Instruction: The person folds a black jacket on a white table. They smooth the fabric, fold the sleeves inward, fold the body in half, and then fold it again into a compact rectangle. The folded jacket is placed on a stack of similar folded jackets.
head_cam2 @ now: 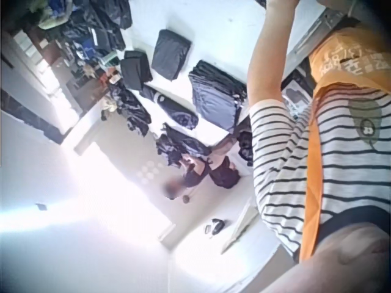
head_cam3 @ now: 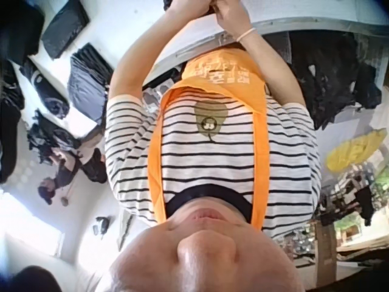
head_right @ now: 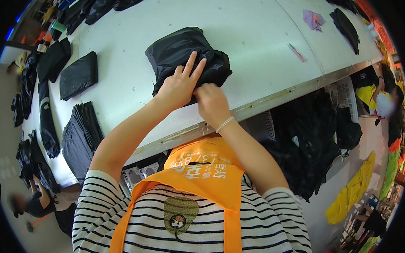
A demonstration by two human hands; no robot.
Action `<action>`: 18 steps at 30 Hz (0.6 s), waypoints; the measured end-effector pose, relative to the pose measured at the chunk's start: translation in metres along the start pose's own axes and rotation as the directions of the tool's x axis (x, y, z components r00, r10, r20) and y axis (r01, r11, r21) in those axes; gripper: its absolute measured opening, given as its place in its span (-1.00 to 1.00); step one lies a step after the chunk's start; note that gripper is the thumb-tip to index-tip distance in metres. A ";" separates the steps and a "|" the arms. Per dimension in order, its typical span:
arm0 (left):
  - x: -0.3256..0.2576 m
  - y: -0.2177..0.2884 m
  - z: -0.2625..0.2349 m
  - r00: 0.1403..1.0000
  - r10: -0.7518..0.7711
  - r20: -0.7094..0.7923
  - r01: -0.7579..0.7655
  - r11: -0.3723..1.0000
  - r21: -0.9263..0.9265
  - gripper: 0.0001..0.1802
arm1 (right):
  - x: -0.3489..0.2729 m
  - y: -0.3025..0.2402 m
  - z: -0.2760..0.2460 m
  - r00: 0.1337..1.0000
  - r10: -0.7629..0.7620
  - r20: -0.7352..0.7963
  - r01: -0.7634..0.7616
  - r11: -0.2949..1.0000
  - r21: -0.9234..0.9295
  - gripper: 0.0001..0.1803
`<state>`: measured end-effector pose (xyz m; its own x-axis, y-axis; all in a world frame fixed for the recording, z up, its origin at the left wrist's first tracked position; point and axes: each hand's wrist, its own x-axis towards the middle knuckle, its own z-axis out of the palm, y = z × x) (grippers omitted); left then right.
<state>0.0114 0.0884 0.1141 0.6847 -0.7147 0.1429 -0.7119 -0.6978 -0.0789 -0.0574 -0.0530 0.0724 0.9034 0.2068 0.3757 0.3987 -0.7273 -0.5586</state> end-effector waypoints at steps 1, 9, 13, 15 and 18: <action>0.001 0.001 -0.001 1.000 0.007 0.013 -0.007 1.000 -0.004 -0.10 | -0.002 0.008 0.017 0.997 0.008 0.072 0.001 0.992 -0.123 -0.90; 0.009 0.004 -0.002 0.990 0.054 0.128 -0.045 0.996 -0.072 -0.08 | 0.005 0.047 -0.005 0.928 0.165 0.334 0.017 0.878 -0.479 -0.72; 0.014 0.011 0.004 0.980 0.071 0.183 -0.057 0.995 -0.082 -0.14 | 0.000 0.070 -0.037 0.964 0.073 0.257 0.072 0.856 -0.512 -0.71; 0.012 0.017 0.003 0.974 0.096 0.206 -0.086 0.995 -0.060 -0.21 | 0.000 0.083 -0.054 0.959 -0.012 0.282 0.157 0.855 -0.495 -0.72; 0.009 0.033 0.004 0.932 0.202 0.302 -0.213 0.977 0.002 -0.33 | 0.010 0.100 -0.083 0.943 -0.063 0.327 0.230 0.835 -0.500 -0.75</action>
<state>-0.0058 0.0587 0.1090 0.5409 -0.8215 -0.1805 -0.8411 -0.5298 -0.1093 -0.0214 -0.1779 0.0816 0.8781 0.4552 0.1475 0.4616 -0.8870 -0.0106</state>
